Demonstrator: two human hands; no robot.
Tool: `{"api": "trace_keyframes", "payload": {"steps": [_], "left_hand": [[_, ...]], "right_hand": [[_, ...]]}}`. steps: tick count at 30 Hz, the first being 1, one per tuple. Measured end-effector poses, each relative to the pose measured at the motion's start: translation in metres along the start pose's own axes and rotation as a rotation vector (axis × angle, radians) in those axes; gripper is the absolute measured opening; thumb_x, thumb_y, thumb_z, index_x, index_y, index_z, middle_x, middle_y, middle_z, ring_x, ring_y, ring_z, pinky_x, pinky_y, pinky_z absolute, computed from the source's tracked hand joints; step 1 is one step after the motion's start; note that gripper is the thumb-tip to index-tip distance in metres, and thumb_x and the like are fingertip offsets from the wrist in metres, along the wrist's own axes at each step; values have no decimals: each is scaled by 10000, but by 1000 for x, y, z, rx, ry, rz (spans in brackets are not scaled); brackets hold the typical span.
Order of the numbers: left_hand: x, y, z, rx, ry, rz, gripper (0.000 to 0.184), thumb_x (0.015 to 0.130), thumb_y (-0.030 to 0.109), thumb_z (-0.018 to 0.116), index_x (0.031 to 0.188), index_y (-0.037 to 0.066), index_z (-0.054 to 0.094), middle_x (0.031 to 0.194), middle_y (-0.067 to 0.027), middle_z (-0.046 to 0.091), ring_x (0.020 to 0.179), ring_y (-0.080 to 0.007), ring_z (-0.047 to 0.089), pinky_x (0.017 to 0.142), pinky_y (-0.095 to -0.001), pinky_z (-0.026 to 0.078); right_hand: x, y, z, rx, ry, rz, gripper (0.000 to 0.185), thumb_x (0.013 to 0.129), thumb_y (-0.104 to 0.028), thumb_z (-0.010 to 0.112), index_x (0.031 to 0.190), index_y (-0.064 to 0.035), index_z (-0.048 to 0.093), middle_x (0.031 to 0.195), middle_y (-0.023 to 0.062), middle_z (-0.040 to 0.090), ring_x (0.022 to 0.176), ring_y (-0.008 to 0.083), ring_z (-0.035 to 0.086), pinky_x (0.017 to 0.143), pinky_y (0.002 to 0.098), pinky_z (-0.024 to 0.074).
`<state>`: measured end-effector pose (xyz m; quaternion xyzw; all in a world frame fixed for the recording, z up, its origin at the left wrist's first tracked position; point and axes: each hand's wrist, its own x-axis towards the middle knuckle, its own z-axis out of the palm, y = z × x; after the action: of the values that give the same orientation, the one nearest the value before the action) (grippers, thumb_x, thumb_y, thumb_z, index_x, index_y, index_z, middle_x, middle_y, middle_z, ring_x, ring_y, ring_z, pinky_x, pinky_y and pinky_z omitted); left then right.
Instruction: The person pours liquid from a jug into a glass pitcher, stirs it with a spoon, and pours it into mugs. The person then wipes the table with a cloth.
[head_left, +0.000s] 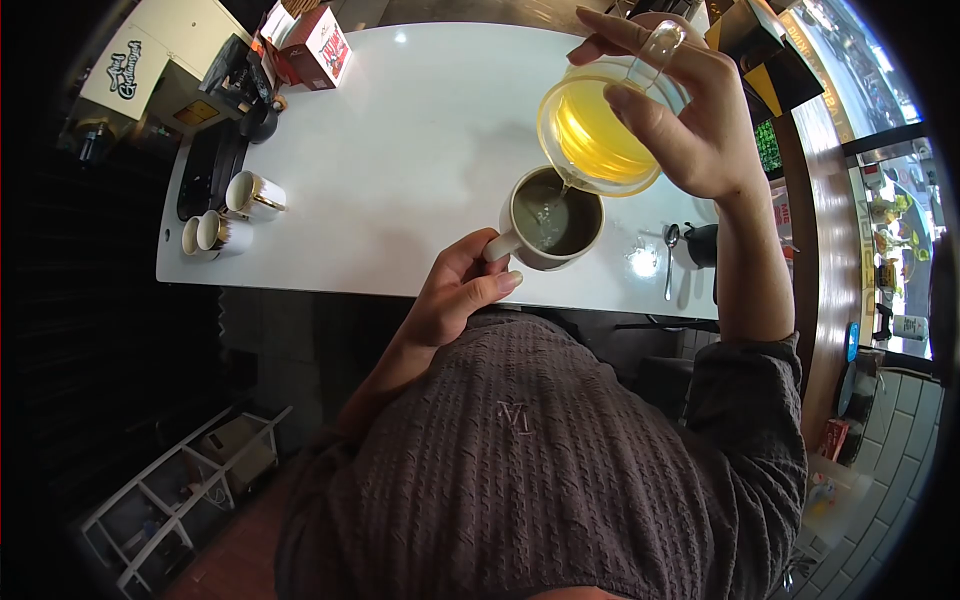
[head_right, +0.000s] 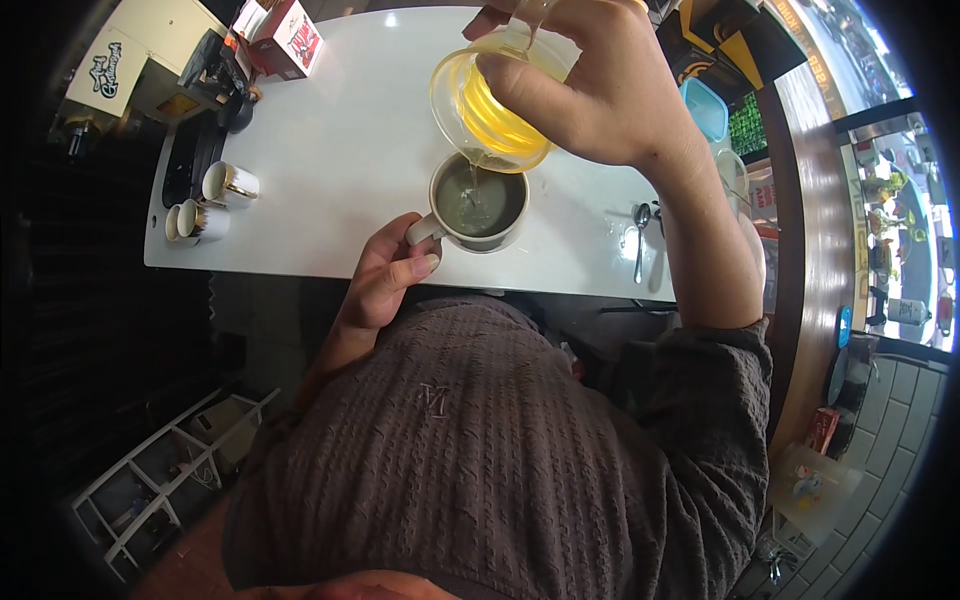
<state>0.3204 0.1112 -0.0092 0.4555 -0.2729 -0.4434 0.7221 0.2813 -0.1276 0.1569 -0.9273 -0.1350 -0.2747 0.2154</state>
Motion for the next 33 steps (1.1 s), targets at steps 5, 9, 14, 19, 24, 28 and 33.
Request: {"api": "trace_keyframes", "payload": {"steps": [5, 9, 14, 19, 24, 28, 33], "left_hand": [[0, -3, 0, -21, 3, 5, 118, 802, 104, 560, 887, 61, 492, 778, 36, 410, 724, -56, 376, 635, -207, 302], [2, -1, 3, -62, -1, 43, 159, 854, 76, 594, 790, 92, 450, 718, 68, 369, 646, -21, 327, 582, -196, 285], [2, 2, 5, -10, 8, 39, 168, 847, 76, 591, 773, 98, 443, 704, 68, 362, 644, -25, 318, 581, -205, 274], [3, 0, 3, 7, 4, 53, 173, 850, 75, 591, 771, 99, 439, 697, 66, 359, 641, -27, 315, 579, -205, 275], [4, 3, 4, 1, -4, 61, 178, 856, 71, 587, 769, 99, 434, 695, 65, 359, 639, -28, 313, 575, -205, 276], [3, 3, 3, 9, 1, 49, 160, 859, 70, 585, 773, 92, 452, 696, 64, 372, 639, -25, 321, 574, -204, 277], [1, 2, 4, 19, 5, 46, 144, 858, 71, 585, 778, 87, 466, 698, 64, 385, 640, -22, 329, 576, -202, 278]], "right_hand": [[-5, 16, 11, 145, 91, -19, 511, 742, -301, 605, 1026, 122, 645, 880, 153, 701, 801, 250, 655, 778, 351, 504], [-1, -10, 1, -10, 52, 48, 531, 741, -310, 607, 1034, 132, 638, 884, 152, 701, 804, 249, 656, 779, 352, 504], [-3, -2, -2, -1, 5, 6, 537, 745, -318, 603, 1032, 135, 638, 886, 159, 698, 803, 258, 655, 767, 351, 509], [-2, -1, -2, -16, 11, -27, 532, 749, -318, 601, 1027, 134, 641, 880, 166, 696, 788, 266, 656, 761, 355, 513], [-2, 2, -1, 89, 70, -44, 515, 753, -318, 598, 1007, 127, 649, 877, 172, 695, 788, 270, 662, 760, 362, 519], [-2, 6, -2, 60, 21, -101, 493, 757, -320, 594, 979, 115, 660, 873, 172, 695, 777, 269, 666, 760, 358, 521], [-3, 6, 1, 102, 96, -125, 489, 765, -329, 590, 966, 110, 664, 860, 171, 695, 748, 271, 671, 752, 358, 526]]}}
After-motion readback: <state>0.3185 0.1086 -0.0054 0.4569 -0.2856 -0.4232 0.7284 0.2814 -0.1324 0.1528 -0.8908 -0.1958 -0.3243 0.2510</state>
